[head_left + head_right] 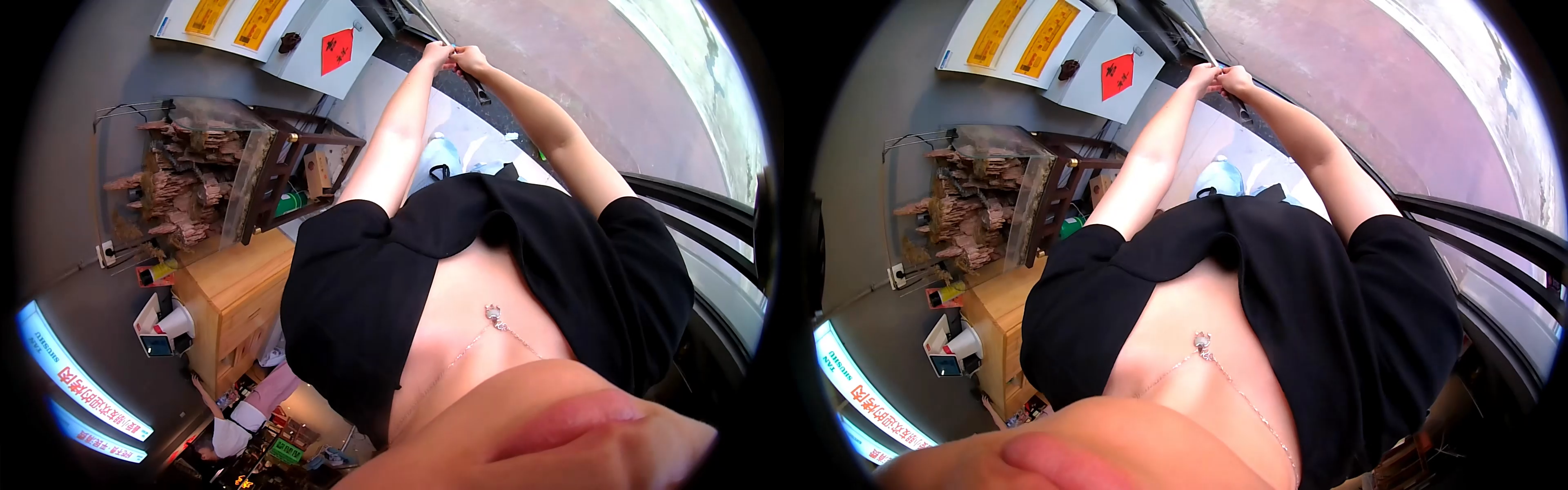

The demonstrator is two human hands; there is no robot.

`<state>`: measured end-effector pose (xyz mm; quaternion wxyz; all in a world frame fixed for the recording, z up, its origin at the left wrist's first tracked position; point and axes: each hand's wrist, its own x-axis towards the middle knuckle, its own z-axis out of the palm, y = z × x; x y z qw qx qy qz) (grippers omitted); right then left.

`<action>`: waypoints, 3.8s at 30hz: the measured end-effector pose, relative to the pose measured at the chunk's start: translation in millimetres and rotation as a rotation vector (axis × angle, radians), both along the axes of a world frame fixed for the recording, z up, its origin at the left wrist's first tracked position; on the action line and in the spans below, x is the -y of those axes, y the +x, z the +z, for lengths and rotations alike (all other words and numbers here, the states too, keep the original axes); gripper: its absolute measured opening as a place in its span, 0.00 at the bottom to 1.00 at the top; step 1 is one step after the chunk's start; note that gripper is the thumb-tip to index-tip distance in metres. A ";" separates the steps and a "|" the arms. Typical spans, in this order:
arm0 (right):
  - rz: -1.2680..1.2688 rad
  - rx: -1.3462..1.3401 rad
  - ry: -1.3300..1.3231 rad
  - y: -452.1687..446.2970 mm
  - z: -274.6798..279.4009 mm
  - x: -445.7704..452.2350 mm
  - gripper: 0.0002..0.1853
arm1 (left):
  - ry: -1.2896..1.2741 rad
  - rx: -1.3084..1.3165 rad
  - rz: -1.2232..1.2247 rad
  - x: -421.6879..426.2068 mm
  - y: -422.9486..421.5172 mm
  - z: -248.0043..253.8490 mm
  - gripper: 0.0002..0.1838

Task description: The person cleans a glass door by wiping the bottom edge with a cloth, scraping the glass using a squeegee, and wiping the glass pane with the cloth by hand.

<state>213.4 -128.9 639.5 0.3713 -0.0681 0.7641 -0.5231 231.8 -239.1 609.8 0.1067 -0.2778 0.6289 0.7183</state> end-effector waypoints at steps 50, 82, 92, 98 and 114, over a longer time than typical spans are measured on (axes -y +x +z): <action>0.083 0.212 0.030 -82.3 -0.4 50.6 0.05 | 0.265 0.489 -0.477 77.8 -113.6 -44.8 0.10; -0.030 0.489 0.101 -171.1 -93.0 177.3 0.07 | 0.349 0.354 0.105 160.2 -151.5 -85.6 0.09; -0.151 0.741 0.107 -168.6 -119.9 170.8 0.10 | 0.538 0.501 0.062 154.9 -153.0 -129.2 0.12; -0.075 0.622 0.111 -163.1 -116.7 128.5 0.09 | 0.537 0.534 -0.081 125.5 -153.8 -118.0 0.11; -0.032 0.370 -0.046 -118.8 -29.3 76.3 0.05 | 0.134 0.288 -0.269 76.2 -120.1 -20.9 0.10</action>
